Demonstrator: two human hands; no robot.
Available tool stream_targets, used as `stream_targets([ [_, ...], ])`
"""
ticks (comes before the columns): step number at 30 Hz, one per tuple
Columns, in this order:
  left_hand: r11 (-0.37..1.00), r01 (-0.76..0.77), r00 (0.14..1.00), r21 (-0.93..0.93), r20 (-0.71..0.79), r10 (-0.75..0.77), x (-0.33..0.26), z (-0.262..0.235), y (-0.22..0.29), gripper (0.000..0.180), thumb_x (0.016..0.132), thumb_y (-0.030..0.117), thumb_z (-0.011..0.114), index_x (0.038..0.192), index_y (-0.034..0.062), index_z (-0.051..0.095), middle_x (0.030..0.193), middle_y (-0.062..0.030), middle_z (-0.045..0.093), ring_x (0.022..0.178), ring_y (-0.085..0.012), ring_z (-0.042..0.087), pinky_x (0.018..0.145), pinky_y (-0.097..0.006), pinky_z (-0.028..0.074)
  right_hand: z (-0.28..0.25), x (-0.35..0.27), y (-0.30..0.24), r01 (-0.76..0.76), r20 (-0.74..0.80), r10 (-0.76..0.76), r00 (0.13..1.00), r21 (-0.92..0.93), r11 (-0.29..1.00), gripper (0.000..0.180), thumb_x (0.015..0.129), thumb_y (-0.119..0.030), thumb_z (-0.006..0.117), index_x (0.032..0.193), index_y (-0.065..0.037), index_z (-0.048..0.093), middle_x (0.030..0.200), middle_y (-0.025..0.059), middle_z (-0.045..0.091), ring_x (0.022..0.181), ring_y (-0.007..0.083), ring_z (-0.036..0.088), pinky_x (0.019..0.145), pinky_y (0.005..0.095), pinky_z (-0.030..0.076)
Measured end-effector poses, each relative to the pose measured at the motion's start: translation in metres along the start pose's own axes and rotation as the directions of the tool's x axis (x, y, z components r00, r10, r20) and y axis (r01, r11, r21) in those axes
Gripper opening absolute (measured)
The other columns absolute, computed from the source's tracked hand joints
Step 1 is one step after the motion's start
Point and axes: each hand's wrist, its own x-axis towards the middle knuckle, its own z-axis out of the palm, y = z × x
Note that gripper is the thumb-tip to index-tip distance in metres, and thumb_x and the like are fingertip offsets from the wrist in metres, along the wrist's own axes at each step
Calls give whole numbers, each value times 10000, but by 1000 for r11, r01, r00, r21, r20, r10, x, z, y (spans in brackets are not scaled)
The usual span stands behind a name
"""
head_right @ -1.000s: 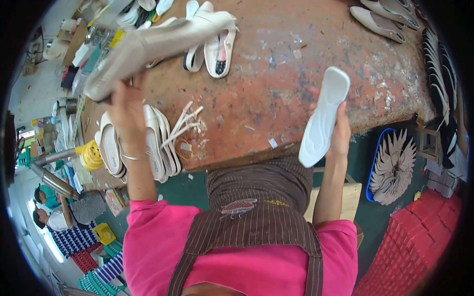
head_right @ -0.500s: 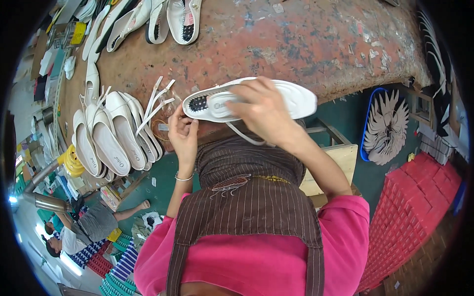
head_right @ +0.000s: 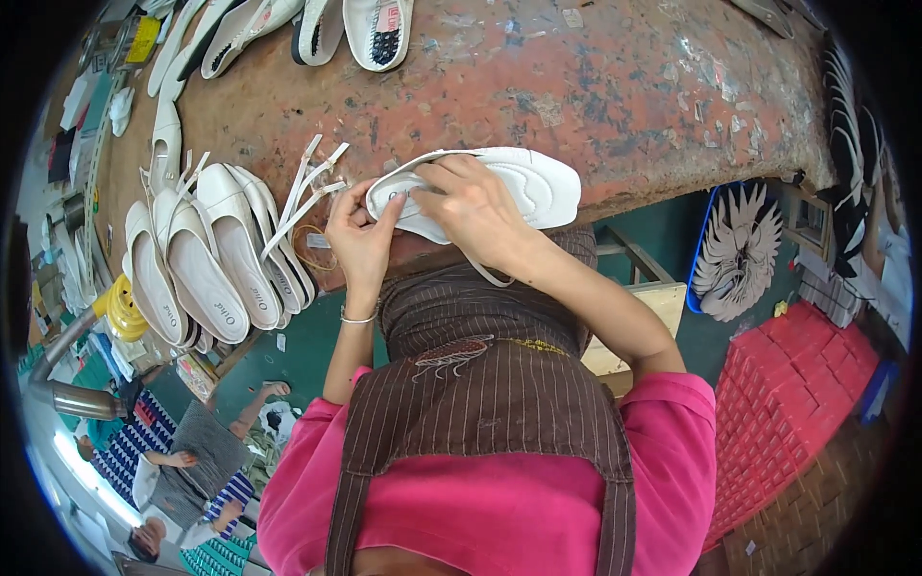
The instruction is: The worker is inserting insoles into white flat shoes at a production workbench in a factory.
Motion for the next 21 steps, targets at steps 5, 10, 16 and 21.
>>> stream_targets([
  [5,981,130,991,-145,48,-124,4,-1,-13,202,840,11,743,1011,-63,667,931,-47,607,610,-54,603,466,-184,457,-2,-2,3,139,105,-134,985,-41,989,271,757,-89,628,997,1,716,1180,135,642,1151,288,590,967,371,488],
  [10,984,102,995,-148,4,-103,6,2,-9,91,902,-25,635,974,-73,665,892,-65,630,624,-103,649,435,-238,528,4,-1,4,266,239,-259,936,3,964,329,791,-116,592,1081,-14,706,1313,132,610,1283,250,532,1074,372,434],
  [16,991,109,994,-74,-2,-109,7,2,5,106,911,39,642,926,-65,651,770,-69,640,529,-78,579,400,-243,502,-18,-21,-25,-36,228,136,964,-394,918,420,717,-35,618,1125,-73,712,1256,111,651,1266,251,549,1155,456,327],
  [21,972,151,973,178,147,-178,-9,2,24,127,925,77,612,827,-3,606,613,-113,641,516,-182,647,435,-347,484,-36,0,1,-408,-200,367,909,-239,881,163,764,-93,633,890,-46,725,1048,148,690,1007,292,640,1170,516,235],
])
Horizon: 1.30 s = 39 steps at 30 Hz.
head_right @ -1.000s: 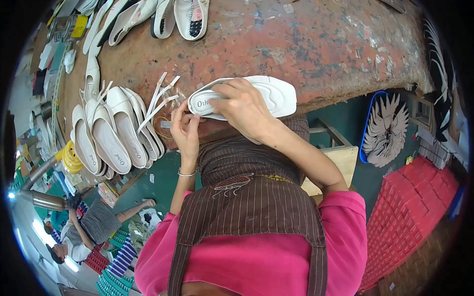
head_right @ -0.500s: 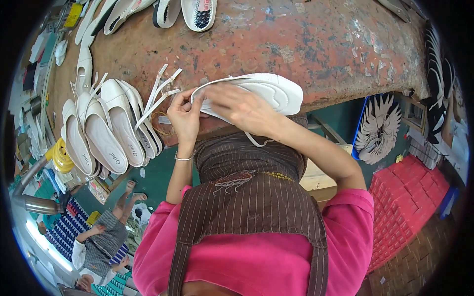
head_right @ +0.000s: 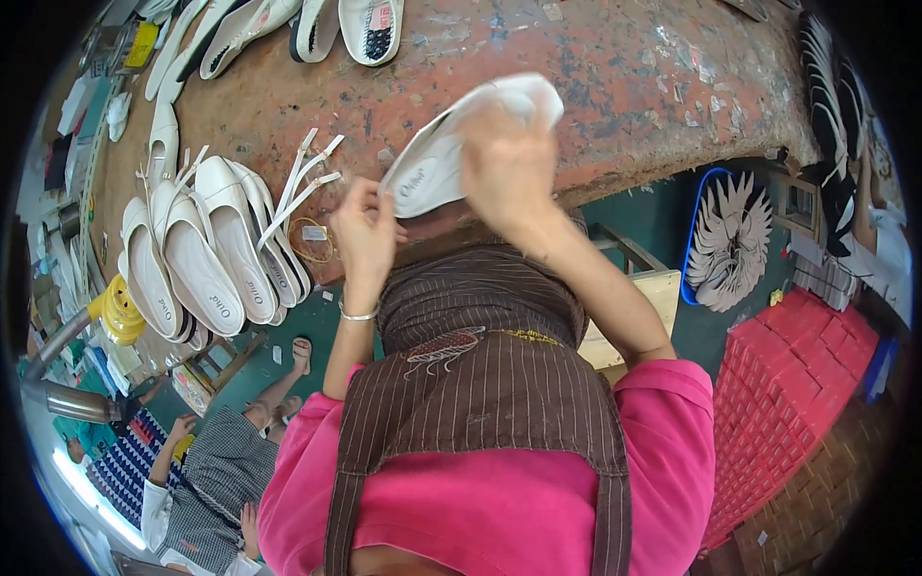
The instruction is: The worker is inserting insoles into white flat shoes at a production workbench in a factory.
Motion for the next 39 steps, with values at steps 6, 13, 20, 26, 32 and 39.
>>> stream_targets([
  [6,786,-426,904,448,232,358,-49,30,27,222,826,228,745,793,48,620,784,-90,668,696,-285,656,585,-391,505,-46,47,11,-428,186,391,902,521,739,302,805,-101,655,1090,-4,633,1218,230,584,1117,412,588,1086,569,330],
  [13,540,-727,685,425,513,518,-66,58,13,670,763,194,726,1342,-56,500,1356,-247,487,1345,-403,371,1142,-584,240,-15,-62,-11,78,127,-81,989,32,996,451,784,-8,585,1234,18,562,1294,260,556,1142,436,589,1131,569,279],
  [20,507,-705,706,496,563,429,-58,59,16,695,858,240,672,1422,-59,399,1488,-220,375,1447,-346,253,1156,-585,187,6,38,1,-87,444,200,874,-262,961,646,759,34,559,1392,50,432,1335,247,546,1316,399,466,1161,581,197],
  [26,540,-716,692,443,557,460,-61,59,8,532,868,166,548,1353,-49,503,1429,-225,454,1432,-339,297,1125,-563,265,24,-20,4,172,49,-166,985,-405,898,509,814,-43,536,1279,160,499,1317,323,535,1283,405,510,1152,527,275],
  [32,503,-740,672,447,485,559,-53,62,6,426,820,168,671,1179,-57,628,1253,-215,577,1288,-403,424,1086,-553,312,35,1,-2,111,72,-86,994,-506,856,507,858,-76,487,1325,121,486,1358,291,524,1311,381,491,1165,525,240],
  [39,505,-731,681,459,446,581,-48,67,13,444,796,162,700,1170,-61,615,1179,-207,611,1264,-388,448,1087,-512,331,24,28,5,159,50,-152,987,-378,912,498,834,-73,501,1312,69,494,1322,244,553,1291,345,499,1176,540,170],
])
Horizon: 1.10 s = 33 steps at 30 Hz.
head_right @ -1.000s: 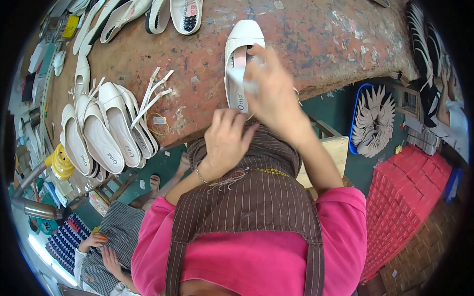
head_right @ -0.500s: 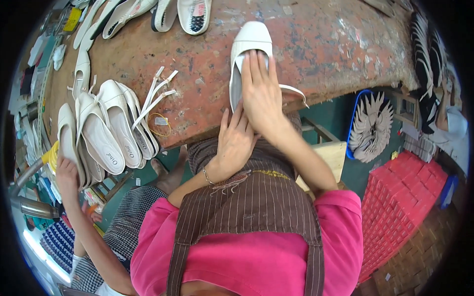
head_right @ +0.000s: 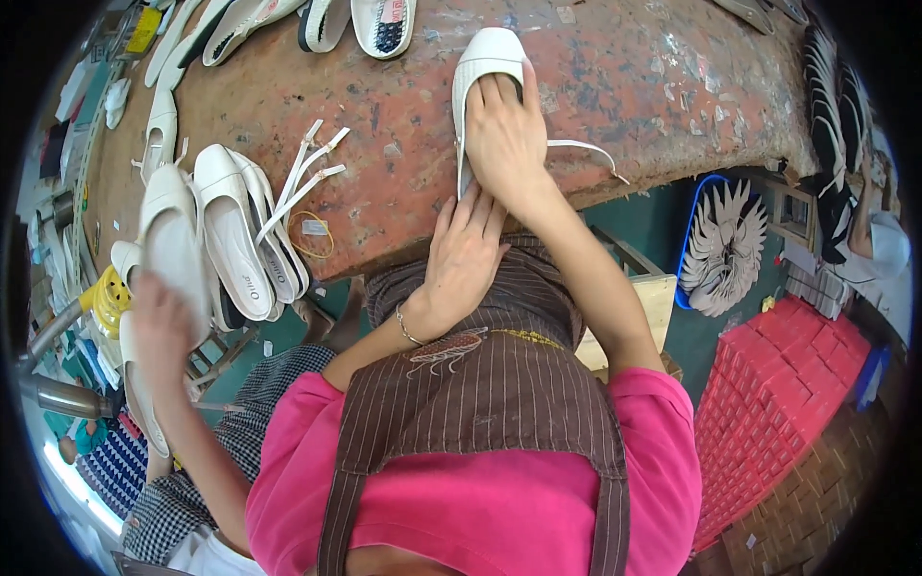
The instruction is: The worker is inserting insoles into white flat shoes at a production workbench in a factory.
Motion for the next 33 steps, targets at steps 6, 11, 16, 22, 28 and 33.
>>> stream_targets([
  [6,998,62,983,-11,171,-59,-6,-2,-2,626,809,185,699,1345,-55,482,1401,-208,467,1375,-350,356,1110,-505,312,13,-17,-10,43,-93,-61,994,-181,982,331,839,-106,517,1131,33,586,1150,195,609,1197,334,538,1177,576,136],
  [11,997,56,998,-48,2,-56,2,-3,3,616,842,188,622,1383,-53,449,1438,-196,440,1392,-331,345,1130,-526,280,-3,27,8,19,332,75,940,-270,963,235,863,-116,490,1004,2,636,967,175,657,968,321,646,1171,608,100],
  [16,980,138,962,-141,-217,-167,36,-2,-9,515,781,202,729,1232,12,567,1390,-185,466,1325,-357,392,1123,-519,276,-13,8,17,98,68,-115,991,211,972,194,843,-94,622,990,12,692,967,140,705,1023,326,663,1149,573,239],
  [22,789,61,879,-611,-341,-332,12,-140,-74,134,742,87,680,855,14,682,1246,-198,617,1100,-333,606,934,-420,469,-86,80,68,-186,80,221,972,838,512,266,912,-89,578,1131,5,696,1058,143,726,985,164,669,910,293,475],
  [28,816,578,566,1,-721,-400,-110,-251,-148,106,709,38,653,784,-27,617,1114,-220,672,999,-333,650,854,-384,494,-32,202,48,63,-221,77,972,566,822,305,926,-198,588,1118,22,672,1124,214,678,1079,380,627,945,411,478],
  [33,461,875,475,147,-443,-761,-135,-269,-164,142,781,113,686,841,-9,646,866,-166,684,813,-341,654,709,-406,493,15,322,-8,119,-137,-40,990,634,764,259,876,-161,586,951,60,697,987,230,697,949,443,644,887,495,493],
])
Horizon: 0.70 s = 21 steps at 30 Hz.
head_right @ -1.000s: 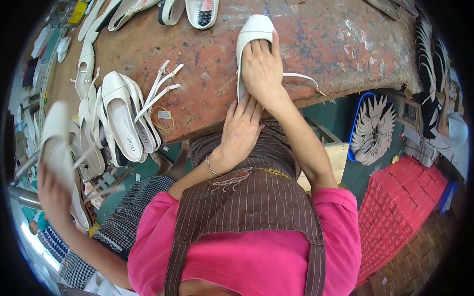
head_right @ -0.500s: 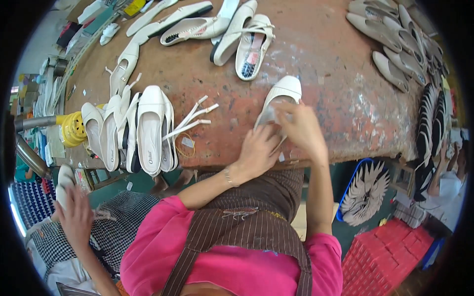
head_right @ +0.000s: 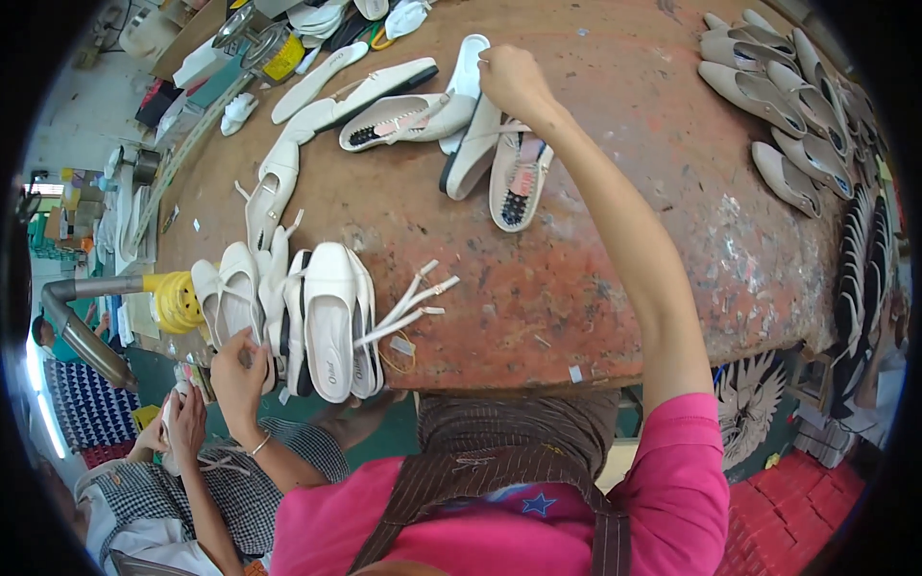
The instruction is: The worker is inserting insoles into white flat shoes at a production workbench in a factory.
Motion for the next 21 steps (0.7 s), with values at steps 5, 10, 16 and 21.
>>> stream_targets([
  [5,968,-227,955,105,-171,242,68,-31,63,194,869,197,680,922,10,682,880,-156,687,818,-346,652,732,-416,497,64,43,10,121,223,27,975,-624,772,251,829,-195,642,949,21,690,906,224,716,847,355,715,746,440,538],
  [10,743,-638,746,-202,78,662,219,63,133,374,864,166,659,1193,-9,622,1251,-192,626,1190,-346,571,1037,-392,425,69,39,9,21,334,294,896,-692,721,738,849,-186,563,1388,236,287,1022,179,725,917,233,714,897,454,393],
  [16,898,-384,886,-216,188,424,315,172,195,500,740,235,732,1200,54,650,1181,-204,653,1153,-353,598,1048,-406,425,64,51,4,-82,386,435,813,-665,742,392,860,-189,545,1199,-38,670,1083,117,729,989,242,702,938,448,367],
  [21,873,-243,927,-423,164,337,306,151,193,239,741,165,719,971,98,720,882,-108,716,912,-284,679,871,-390,507,71,54,-1,-105,334,448,829,-695,711,342,795,-215,623,1103,-96,712,1092,116,724,1035,265,691,970,404,410],
])
